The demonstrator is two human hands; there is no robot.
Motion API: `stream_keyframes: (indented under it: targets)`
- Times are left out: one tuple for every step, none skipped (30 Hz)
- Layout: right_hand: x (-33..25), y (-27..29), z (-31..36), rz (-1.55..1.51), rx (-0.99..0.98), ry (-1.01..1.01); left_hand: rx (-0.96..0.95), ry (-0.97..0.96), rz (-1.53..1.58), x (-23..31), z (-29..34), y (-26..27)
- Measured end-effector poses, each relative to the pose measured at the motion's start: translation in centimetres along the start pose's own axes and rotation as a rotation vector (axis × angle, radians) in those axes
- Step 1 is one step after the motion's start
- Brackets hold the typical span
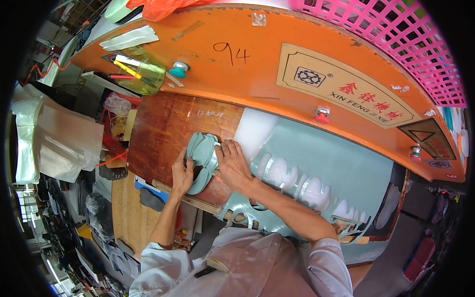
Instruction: The person places light-blue plastic sheets into an orange industrial machine, runs them through rollers, and then removes the processed material. They peel away excess plastic from the cut shapes and stack the finished pieces on the machine's side table.
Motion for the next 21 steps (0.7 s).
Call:
stream_keyframes:
  targets:
    - [-0.2,0.5,0.1,-0.035,0.029,0.049,0.000,0.008,0.025,-0.2,0.0,0.0]
    - [-0.1,0.6,0.0,-0.053,0.015,0.061,-0.001,0.014,0.055,-0.4,0.0,-0.1]
    - [0.0,0.8,-0.1,-0.071,0.001,0.074,0.011,0.063,0.077,-0.9,-0.1,0.0]
    - [0.3,1.2,-0.3,-0.094,0.011,0.057,0.046,-0.038,0.005,0.0,-0.4,0.5]
    - [0.7,1.6,-0.5,-0.117,0.020,0.041,0.095,-0.096,-0.075,0.7,-0.6,1.0]
    - [0.9,1.9,-0.9,-0.140,0.029,0.024,0.102,-0.151,-0.166,1.3,-0.8,1.1]
    - [1.1,2.1,-1.5,-0.149,0.043,0.007,0.077,-0.107,-0.075,0.9,-1.0,0.8]
    - [1.1,2.2,-2.3,-0.191,0.064,0.012,0.010,-0.060,0.005,0.5,-1.3,0.0]
    - [1.0,2.0,-3.2,-0.232,0.075,0.013,0.005,-0.064,0.119,0.6,-1.3,-0.3]
    - [1.0,1.8,-4.1,-0.282,0.099,0.007,-0.009,0.001,0.089,0.1,-1.3,-0.6]
    - [0.9,0.8,-5.0,-0.298,0.082,-0.019,0.040,0.016,0.093,0.0,-1.1,-0.3]
    - [0.6,-0.4,-5.5,-0.276,0.023,-0.005,0.061,0.056,0.096,-0.5,-0.9,-0.4]
    - [0.3,-1.4,-5.9,-0.266,-0.013,0.012,0.085,0.058,0.066,-0.5,-0.7,-0.2]
    - [0.4,-2.9,-6.1,-0.253,-0.105,0.002,0.134,0.037,0.104,-0.5,-0.6,0.1]
    - [0.5,-2.7,-6.0,-0.271,-0.049,0.018,0.135,0.063,0.128,-0.8,-0.5,-0.1]
    - [1.2,-2.4,-6.0,-0.306,0.014,-0.012,0.135,0.109,0.147,-1.4,-0.4,-0.2]
    - [1.8,-2.5,-5.9,-0.342,0.015,-0.051,0.133,0.119,0.155,-1.6,-0.5,-0.3]
    - [2.5,-2.4,-5.8,-0.376,0.031,-0.098,0.128,0.150,0.157,-2.0,-0.7,-0.4]
    - [2.7,-1.6,-5.6,-0.324,0.091,-0.095,0.123,0.181,0.160,-2.2,-0.9,-0.5]
    - [2.4,-1.6,-5.7,-0.324,0.057,-0.068,0.133,0.163,0.154,-2.0,-1.2,-0.4]
    - [2.5,-1.3,-5.6,-0.314,0.041,-0.073,0.138,0.146,0.151,-1.6,-1.5,-0.3]
Point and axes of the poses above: each hand's wrist, its own z-axis away from the middle knuckle, its own y-axis out of the back of the hand, x = y × z, the point moved 10 cm from there along -z, towards the middle knuckle, and after that the axes turned 7 degrees about -y, right-handed, at the moved point
